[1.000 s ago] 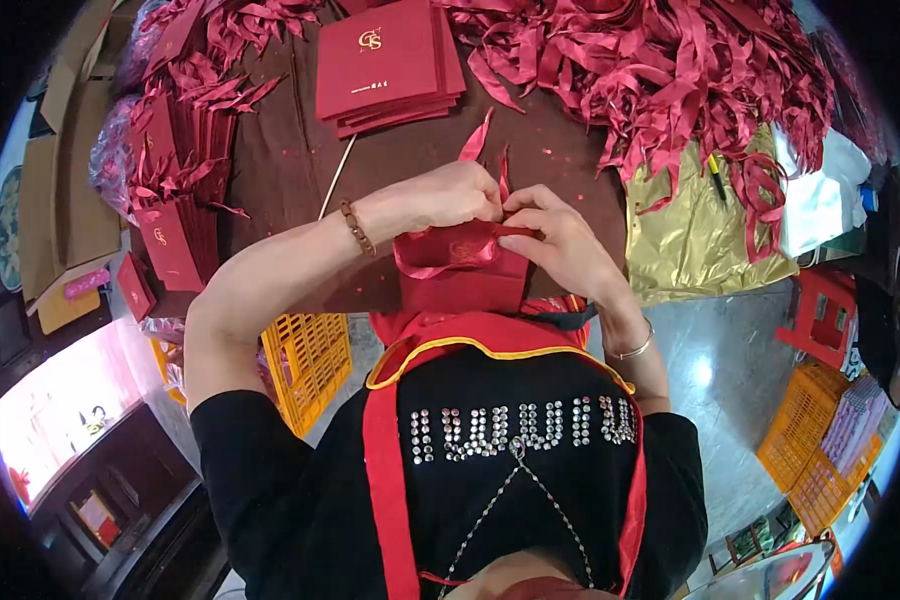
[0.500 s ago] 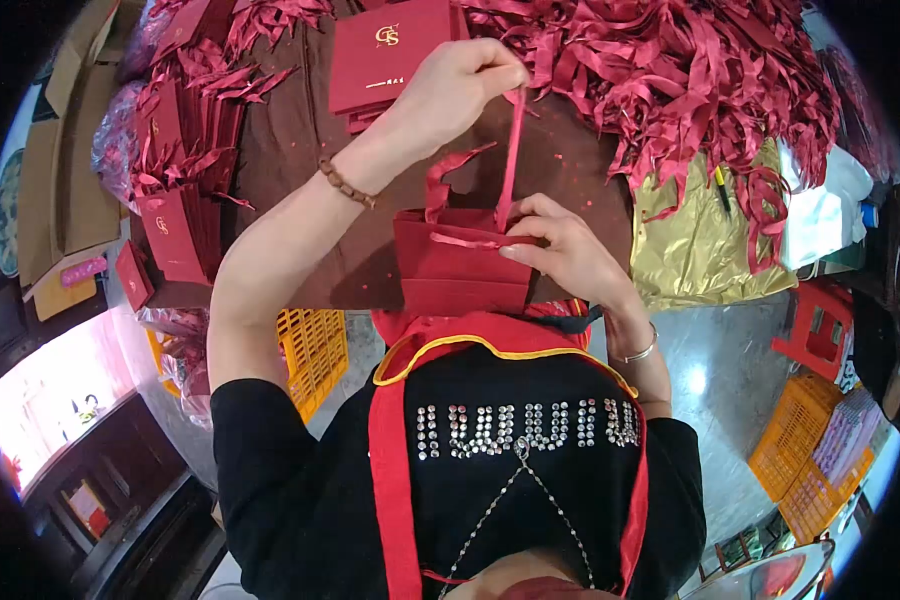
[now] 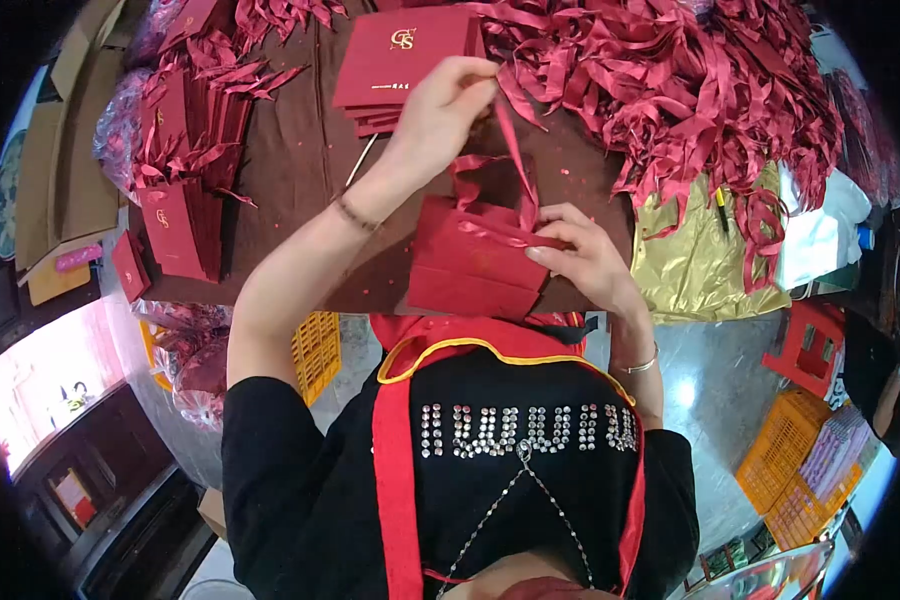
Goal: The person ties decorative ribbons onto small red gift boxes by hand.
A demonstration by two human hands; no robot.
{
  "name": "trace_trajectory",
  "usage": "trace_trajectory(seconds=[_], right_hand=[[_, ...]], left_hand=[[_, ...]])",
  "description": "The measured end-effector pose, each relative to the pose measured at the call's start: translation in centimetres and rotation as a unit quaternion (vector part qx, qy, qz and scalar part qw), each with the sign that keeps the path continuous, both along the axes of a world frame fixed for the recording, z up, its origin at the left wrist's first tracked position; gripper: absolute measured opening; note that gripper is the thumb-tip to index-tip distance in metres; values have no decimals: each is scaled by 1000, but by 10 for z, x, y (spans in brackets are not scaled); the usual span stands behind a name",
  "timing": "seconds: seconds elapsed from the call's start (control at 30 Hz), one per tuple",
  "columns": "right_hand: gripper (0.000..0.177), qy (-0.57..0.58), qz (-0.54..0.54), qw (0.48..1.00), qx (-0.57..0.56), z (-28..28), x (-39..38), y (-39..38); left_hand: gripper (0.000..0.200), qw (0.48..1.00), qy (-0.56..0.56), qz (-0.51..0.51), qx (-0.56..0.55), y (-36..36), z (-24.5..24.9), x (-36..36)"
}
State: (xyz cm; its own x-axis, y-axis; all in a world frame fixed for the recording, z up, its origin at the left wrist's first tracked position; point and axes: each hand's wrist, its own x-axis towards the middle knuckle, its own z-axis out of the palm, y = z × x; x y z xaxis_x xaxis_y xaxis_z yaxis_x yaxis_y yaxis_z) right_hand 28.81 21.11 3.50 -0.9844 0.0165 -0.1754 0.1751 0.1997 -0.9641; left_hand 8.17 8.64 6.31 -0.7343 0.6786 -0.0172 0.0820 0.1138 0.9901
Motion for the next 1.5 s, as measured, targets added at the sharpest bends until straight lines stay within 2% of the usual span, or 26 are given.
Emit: trace_trajectory(seconds=[0.07, 0.1, 0.17, 0.2, 0.27, 0.3, 0.33, 0.37, 0.47, 0.53, 0.6, 0.67, 0.73, 0.87, 0.93, 1.0, 1.03, 1.07, 1.13, 1.2, 1.23, 1.27, 1.33, 1.4, 1.47, 1.5], right_hand=[[15, 7, -70, 997, -42, -5, 5, 7], [12, -47, -113, 984, -131, 1, 4, 8], [12, -47, -152, 973, -165, -5, 4, 13], [12, -46, -188, 960, -200, -7, 4, 16], [15, -46, -201, 950, -233, -7, -1, 16], [15, -53, -219, 944, -243, -8, -3, 14], [15, -60, -236, 936, -253, -7, -5, 13], [15, -61, -233, 937, -252, -6, -7, 11], [13, -58, -213, 939, -263, -3, -12, 5], [13, -56, -219, 960, -165, -6, -16, 1], [12, -55, -227, 960, -157, -10, -18, -2], [13, -53, -231, 960, -150, -12, -21, -4], [14, -54, -219, 965, -131, -13, -24, -7], [18, -54, -191, 965, -171, -14, -38, -15], [16, -62, -189, 965, -172, -8, -48, -25], [14, 12, -173, 965, -195, -22, -57, -25], [10, -13, -174, 954, -243, -21, -58, -25], [10, -10, -166, 955, -245, -20, -60, -26], [14, 30, -214, 959, -185, -16, -68, -34], [8, 54, -206, 960, -180, -9, -69, -43], [14, 62, -191, 950, -239, -2, -70, -48], [23, 65, -181, 944, -267, 1, -71, -50], [28, 63, -174, 948, -258, 9, -75, -49], [28, 50, -162, 955, -243, 5, -75, -45], [27, 38, -162, 960, -226, -5, -74, -42], [25, 24, -153, 963, -222, -12, -71, -39]], left_hand=[[29, 1000, 26, -3, 15, -29, 4, -1], [29, 1000, 26, -4, 16, -41, 5, 4], [36, 995, -101, 15, -5, -63, 5, 19], [36, 995, -102, 15, -1, -71, 3, 28], [42, 969, -246, 3, 14, -86, -4, 41], [42, 969, -246, 5, 16, -94, -8, 43], [44, 962, -272, -39, 0, -102, -11, 44], [45, 951, -297, -83, -17, -108, -13, 46], [45, 949, -306, -72, 18, -108, 2, 56], [43, 955, -291, -61, 15, -103, 6, 63], [43, 978, -191, -88, -5, -103, 6, 67], [42, 978, -189, -90, -6, -106, 3, 66], [42, 975, -213, -68, 5, -112, -3, 65], [44, 967, -252, -26, 41, -126, 7, 61], [45, 953, -294, -24, 72, -131, 14, 59], [46, 937, -330, -7, 115, -134, 17, 62], [46, 933, -341, 0, 117, -136, 17, 62], [46, 930, -349, 10, 118, -139, 19, 61], [47, 953, -295, 10, 70, -146, 20, 62], [47, 977, -207, 28, 33, -158, 31, 57], [47, 952, -267, 75, 128, -167, 34, 55], [48, 967, -205, 121, 90, -183, 44, 47], [47, 962, -87, 232, 112, -217, 66, 34], [47, 920, 15, 390, 37, -252, 95, 28], [43, 912, 147, 380, 55, -272, 126, 26], [42, 893, 231, 384, -36, -285, 134, 22]])
